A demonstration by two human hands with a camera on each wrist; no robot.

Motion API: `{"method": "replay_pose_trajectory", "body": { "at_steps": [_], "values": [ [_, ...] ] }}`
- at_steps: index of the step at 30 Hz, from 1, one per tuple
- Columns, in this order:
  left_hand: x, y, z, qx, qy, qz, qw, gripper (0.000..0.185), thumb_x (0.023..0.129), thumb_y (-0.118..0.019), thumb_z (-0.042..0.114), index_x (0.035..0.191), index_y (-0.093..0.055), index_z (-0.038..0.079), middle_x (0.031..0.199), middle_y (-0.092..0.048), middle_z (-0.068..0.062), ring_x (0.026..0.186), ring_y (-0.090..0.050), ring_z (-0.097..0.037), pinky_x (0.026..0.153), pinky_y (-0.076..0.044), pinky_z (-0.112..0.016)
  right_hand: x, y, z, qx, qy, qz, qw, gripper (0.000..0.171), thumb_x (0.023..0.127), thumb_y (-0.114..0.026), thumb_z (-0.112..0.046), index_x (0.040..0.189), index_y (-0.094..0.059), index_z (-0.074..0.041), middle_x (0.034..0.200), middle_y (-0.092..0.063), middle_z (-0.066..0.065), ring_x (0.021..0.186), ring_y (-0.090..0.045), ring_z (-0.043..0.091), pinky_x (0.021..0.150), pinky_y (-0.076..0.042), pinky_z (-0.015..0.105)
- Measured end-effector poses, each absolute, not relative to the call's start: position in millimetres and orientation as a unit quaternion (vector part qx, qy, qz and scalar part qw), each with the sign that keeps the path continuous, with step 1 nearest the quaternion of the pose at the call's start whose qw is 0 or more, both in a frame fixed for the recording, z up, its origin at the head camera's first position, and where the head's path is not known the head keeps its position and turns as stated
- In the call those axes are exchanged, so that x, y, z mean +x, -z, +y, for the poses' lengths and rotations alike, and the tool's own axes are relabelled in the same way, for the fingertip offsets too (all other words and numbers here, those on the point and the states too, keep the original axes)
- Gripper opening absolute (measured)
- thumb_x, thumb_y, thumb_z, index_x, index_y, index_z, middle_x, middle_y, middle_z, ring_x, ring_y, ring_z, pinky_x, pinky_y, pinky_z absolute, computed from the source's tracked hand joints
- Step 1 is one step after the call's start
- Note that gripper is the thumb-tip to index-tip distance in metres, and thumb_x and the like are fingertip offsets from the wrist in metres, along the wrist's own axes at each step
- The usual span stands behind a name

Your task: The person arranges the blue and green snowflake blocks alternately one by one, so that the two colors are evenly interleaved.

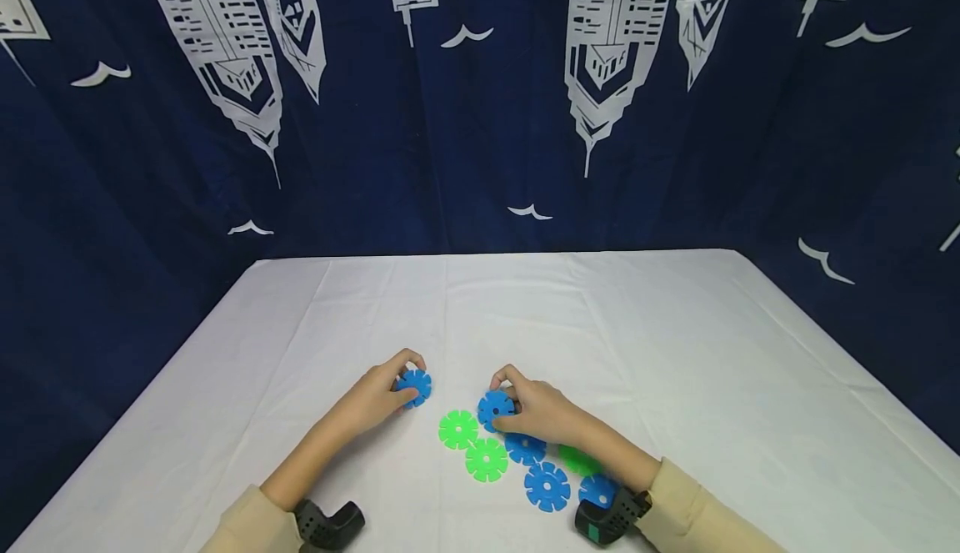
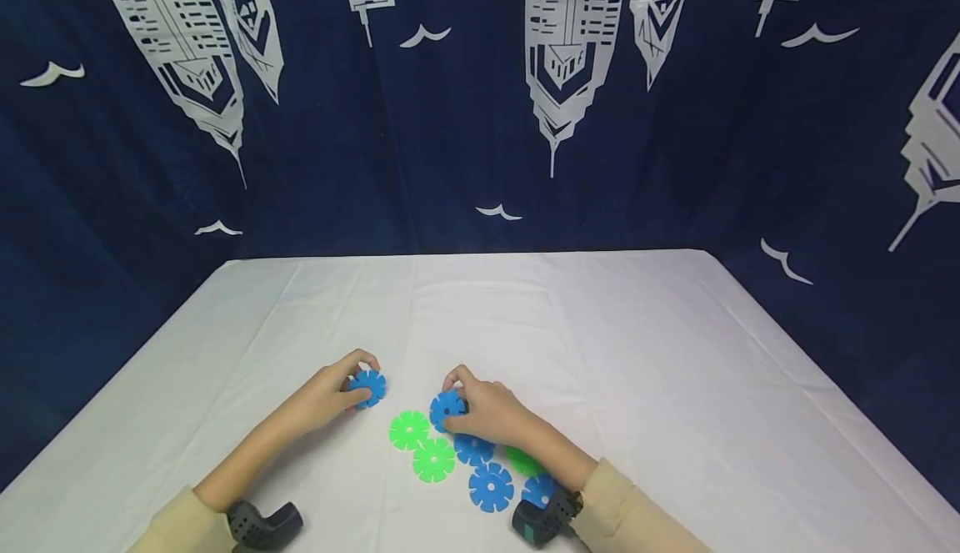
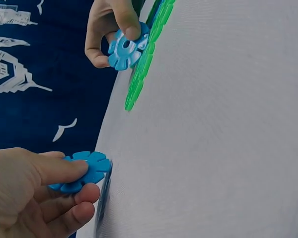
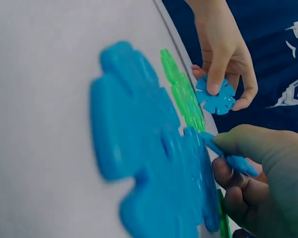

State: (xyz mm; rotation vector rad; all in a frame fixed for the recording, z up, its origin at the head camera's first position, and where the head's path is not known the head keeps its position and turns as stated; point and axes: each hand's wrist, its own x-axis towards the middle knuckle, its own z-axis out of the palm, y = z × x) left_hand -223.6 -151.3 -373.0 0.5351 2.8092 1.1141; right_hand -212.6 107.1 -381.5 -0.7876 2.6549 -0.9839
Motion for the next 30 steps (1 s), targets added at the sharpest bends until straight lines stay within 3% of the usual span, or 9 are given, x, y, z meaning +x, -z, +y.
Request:
{"method": "replay_pose_trajectory", "body": {
  "at_steps": [2,7,13,16,20,27,30],
  "values": [
    [-226.1,374.1,-150.7,0.152,-0.376,0.914,0.027,0.028,0.086,-0.057,0.004,0.111,-0.05,0.013,0.097,-0.055,-0.011,0.06,-0.05,-0.012,0.054,-0.04,-0.025,-211.3,379.0,108.6,-0.273,0.362,0.883,0.124,0.032,0.084,-0.061,-0.021,0.108,-0.041,-0.015,0.062,-0.044,-0.008,0.048,-0.033,0.004,0.05,-0.029,0.019],
    [-235.8,377.5,-152.5,0.1,-0.405,0.909,0.004,0.031,0.086,-0.056,0.001,0.115,-0.051,0.01,0.096,-0.053,-0.012,0.062,-0.052,-0.014,0.056,-0.042,-0.026,-212.3,374.5,109.3,-0.279,0.425,0.845,0.164,0.028,0.088,-0.057,-0.016,0.112,-0.044,-0.007,0.065,-0.04,-0.004,0.051,-0.033,0.007,0.053,-0.031,0.019],
    [-249.8,381.8,-155.4,0.073,-0.419,0.905,-0.012,0.039,0.084,-0.057,-0.001,0.121,-0.049,0.005,0.091,-0.049,-0.012,0.065,-0.051,-0.015,0.058,-0.043,-0.024,-220.1,373.2,102.8,-0.269,0.443,0.843,0.146,0.028,0.091,-0.053,-0.015,0.117,-0.045,-0.007,0.067,-0.038,-0.001,0.053,-0.032,0.008,0.051,-0.031,0.02],
    [-254.9,383.5,-154.4,0.07,-0.406,0.911,-0.028,0.044,0.082,-0.06,0.001,0.124,-0.048,0.003,0.103,-0.054,-0.018,0.084,-0.057,-0.023,0.073,-0.048,-0.033,-224.3,371.2,97.8,-0.259,0.439,0.85,0.134,0.03,0.091,-0.052,-0.015,0.119,-0.043,-0.01,0.07,-0.037,-0.001,0.054,-0.033,0.01,0.051,-0.032,0.02],
    [-260.5,385.7,-151.8,0.068,-0.397,0.915,-0.038,0.048,0.081,-0.063,0.003,0.126,-0.047,0.001,0.119,-0.051,-0.024,0.113,-0.05,-0.034,0.094,-0.04,-0.048,-229.7,369.0,92.6,-0.249,0.434,0.857,0.124,0.033,0.092,-0.051,-0.015,0.122,-0.041,-0.011,0.07,-0.037,-0.001,0.054,-0.034,0.011,0.052,-0.032,0.021],
    [-266.4,389.4,-150.2,0.055,-0.376,0.925,-0.026,0.052,0.08,-0.065,0.01,0.127,-0.046,0.0,0.116,-0.047,-0.024,0.114,-0.047,-0.038,0.096,-0.037,-0.052,-232.5,371.8,92.4,-0.244,0.408,0.873,0.111,0.036,0.09,-0.053,-0.016,0.124,-0.041,-0.009,0.072,-0.043,-0.001,0.053,-0.036,0.01,0.051,-0.033,0.021],
    [-268.3,390.8,-151.4,0.054,-0.361,0.931,-0.028,0.051,0.08,-0.066,0.013,0.126,-0.048,0.001,0.118,-0.046,-0.024,0.114,-0.044,-0.037,0.097,-0.035,-0.051,-230.6,376.3,93.4,-0.247,0.365,0.892,0.097,0.035,0.088,-0.057,-0.018,0.12,-0.046,-0.01,0.073,-0.048,-0.003,0.055,-0.039,0.01,0.062,-0.032,0.025]
  ]
}}
